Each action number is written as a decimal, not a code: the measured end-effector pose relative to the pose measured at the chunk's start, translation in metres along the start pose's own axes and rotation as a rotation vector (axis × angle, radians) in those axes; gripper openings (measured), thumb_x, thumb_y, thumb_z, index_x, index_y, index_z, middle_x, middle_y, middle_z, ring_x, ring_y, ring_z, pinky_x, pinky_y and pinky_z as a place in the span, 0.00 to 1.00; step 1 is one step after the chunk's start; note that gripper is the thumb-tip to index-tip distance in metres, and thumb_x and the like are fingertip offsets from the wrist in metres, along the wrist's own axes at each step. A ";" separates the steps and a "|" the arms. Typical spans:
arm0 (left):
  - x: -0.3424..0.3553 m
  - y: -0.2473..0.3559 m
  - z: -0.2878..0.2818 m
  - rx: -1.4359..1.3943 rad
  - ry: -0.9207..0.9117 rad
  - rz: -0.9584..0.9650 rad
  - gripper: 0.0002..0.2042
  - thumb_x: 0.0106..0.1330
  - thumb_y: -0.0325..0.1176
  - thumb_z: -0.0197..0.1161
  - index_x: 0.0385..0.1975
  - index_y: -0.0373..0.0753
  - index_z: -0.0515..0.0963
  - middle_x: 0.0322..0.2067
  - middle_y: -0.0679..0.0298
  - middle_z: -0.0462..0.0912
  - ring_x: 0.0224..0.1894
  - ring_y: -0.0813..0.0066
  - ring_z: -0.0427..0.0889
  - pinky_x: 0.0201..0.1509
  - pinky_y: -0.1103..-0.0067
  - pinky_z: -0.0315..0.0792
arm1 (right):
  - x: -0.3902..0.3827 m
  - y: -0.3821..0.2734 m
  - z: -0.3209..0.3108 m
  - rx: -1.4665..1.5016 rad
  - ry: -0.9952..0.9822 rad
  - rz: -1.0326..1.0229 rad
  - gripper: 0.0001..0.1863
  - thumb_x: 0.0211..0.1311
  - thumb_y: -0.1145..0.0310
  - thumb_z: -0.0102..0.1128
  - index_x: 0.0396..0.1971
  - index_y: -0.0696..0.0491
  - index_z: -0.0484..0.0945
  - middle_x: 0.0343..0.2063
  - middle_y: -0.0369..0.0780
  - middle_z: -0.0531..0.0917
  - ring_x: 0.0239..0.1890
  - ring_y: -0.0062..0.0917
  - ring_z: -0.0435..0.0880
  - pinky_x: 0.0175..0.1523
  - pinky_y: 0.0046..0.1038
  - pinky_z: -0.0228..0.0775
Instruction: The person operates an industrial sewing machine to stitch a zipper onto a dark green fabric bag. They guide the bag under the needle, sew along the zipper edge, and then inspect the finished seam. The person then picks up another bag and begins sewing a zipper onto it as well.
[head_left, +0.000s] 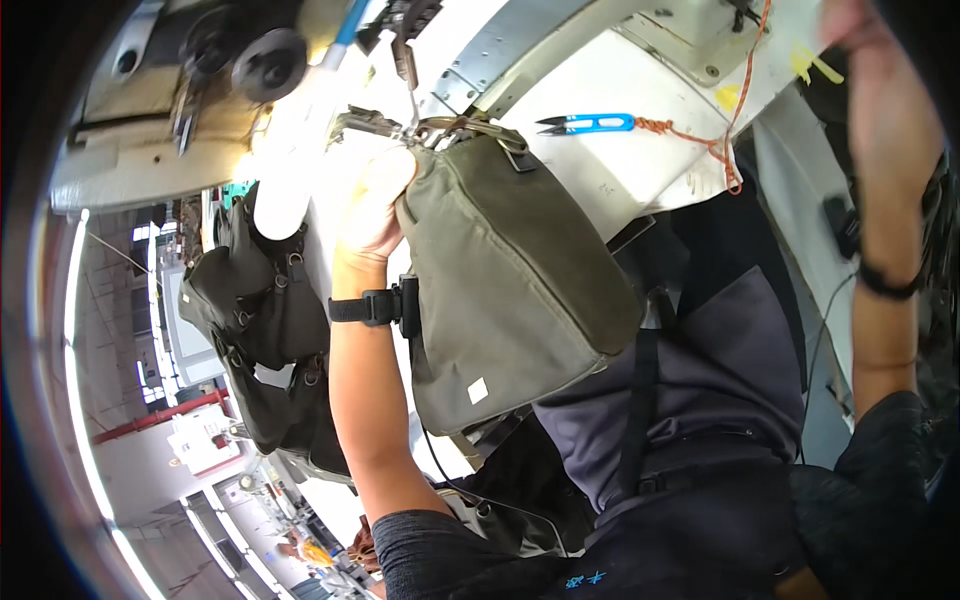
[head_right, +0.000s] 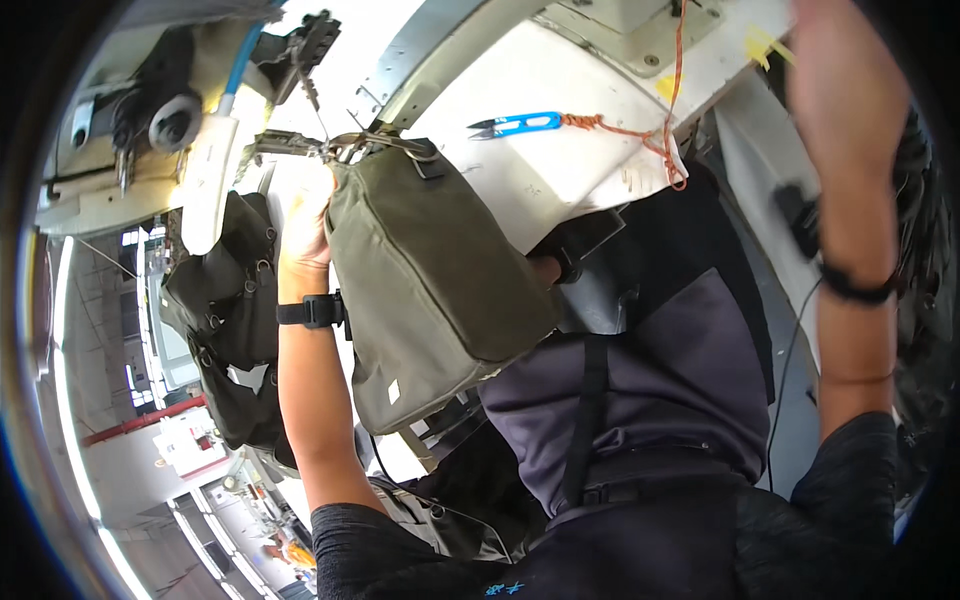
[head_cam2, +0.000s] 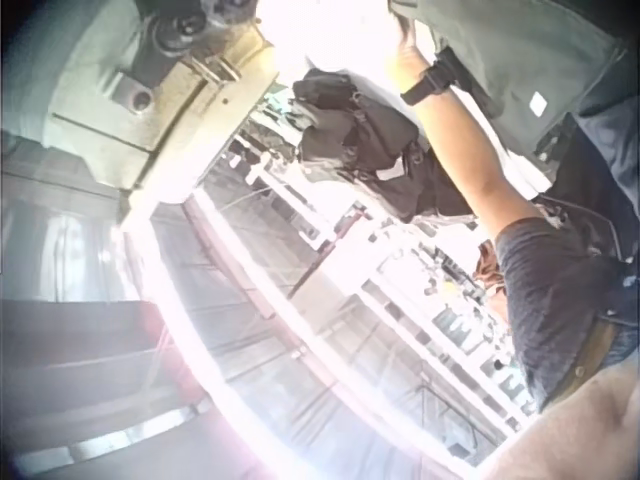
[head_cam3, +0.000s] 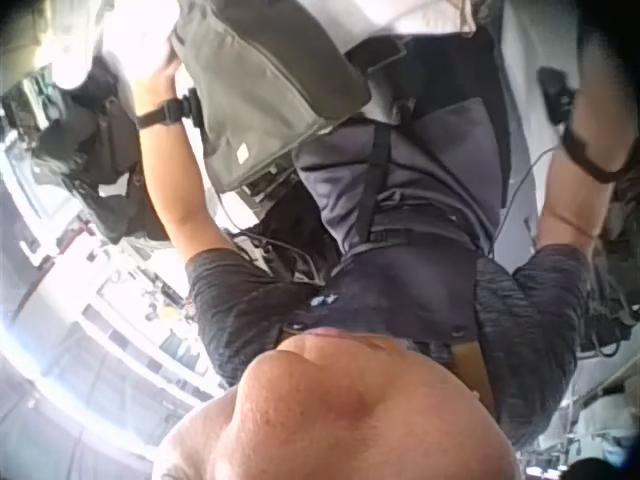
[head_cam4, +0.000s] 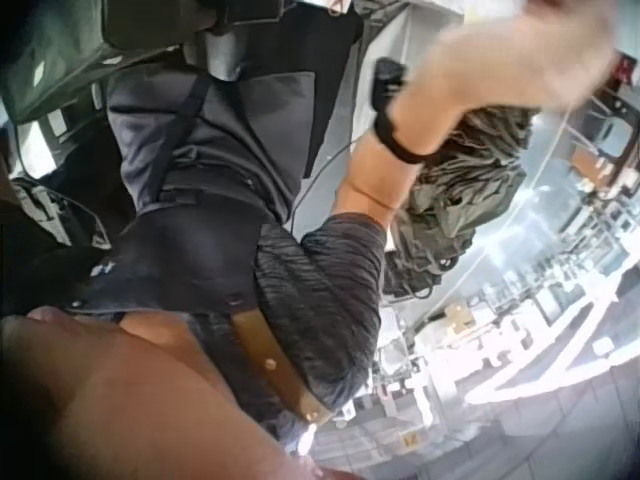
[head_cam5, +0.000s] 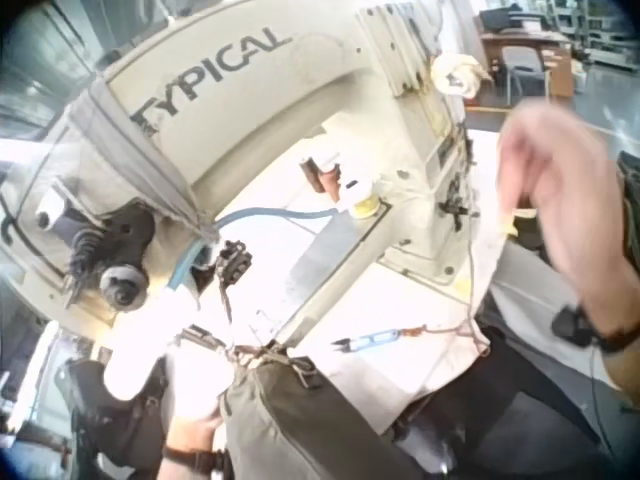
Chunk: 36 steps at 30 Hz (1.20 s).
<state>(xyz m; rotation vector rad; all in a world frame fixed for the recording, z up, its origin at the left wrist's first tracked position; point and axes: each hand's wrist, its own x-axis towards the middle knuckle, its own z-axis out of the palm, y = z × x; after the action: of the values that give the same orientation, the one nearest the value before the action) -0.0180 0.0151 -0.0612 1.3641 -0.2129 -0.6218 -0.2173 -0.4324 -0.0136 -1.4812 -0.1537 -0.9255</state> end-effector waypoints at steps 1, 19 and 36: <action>-0.002 -0.006 -0.007 0.001 0.035 -0.020 0.08 0.66 0.26 0.68 0.43 0.35 0.83 0.40 0.64 0.86 0.42 0.75 0.83 0.51 0.78 0.78 | -0.028 0.016 0.032 0.102 -0.141 0.174 0.15 0.76 0.65 0.50 0.42 0.61 0.80 0.35 0.45 0.84 0.39 0.31 0.85 0.48 0.39 0.76; -0.006 0.041 0.026 0.393 -0.127 -0.078 0.02 0.66 0.26 0.67 0.32 0.39 0.81 0.28 0.76 0.75 0.33 0.88 0.70 0.39 0.85 0.65 | -0.071 0.046 0.187 0.882 -0.497 1.055 0.13 0.61 0.66 0.69 0.43 0.55 0.84 0.33 0.32 0.85 0.35 0.14 0.81 0.43 0.19 0.72; -0.021 0.038 0.065 0.579 -0.082 -0.020 0.13 0.69 0.33 0.67 0.47 0.32 0.82 0.40 0.67 0.86 0.39 0.85 0.78 0.47 0.83 0.72 | -0.068 0.037 0.190 0.898 -0.404 1.159 0.11 0.61 0.72 0.66 0.42 0.58 0.83 0.36 0.36 0.87 0.37 0.18 0.85 0.46 0.23 0.76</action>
<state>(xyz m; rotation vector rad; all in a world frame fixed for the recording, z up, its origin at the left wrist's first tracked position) -0.0562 -0.0263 -0.0069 1.8987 -0.4718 -0.6599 -0.1561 -0.2412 -0.0555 -0.6550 0.0205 0.3859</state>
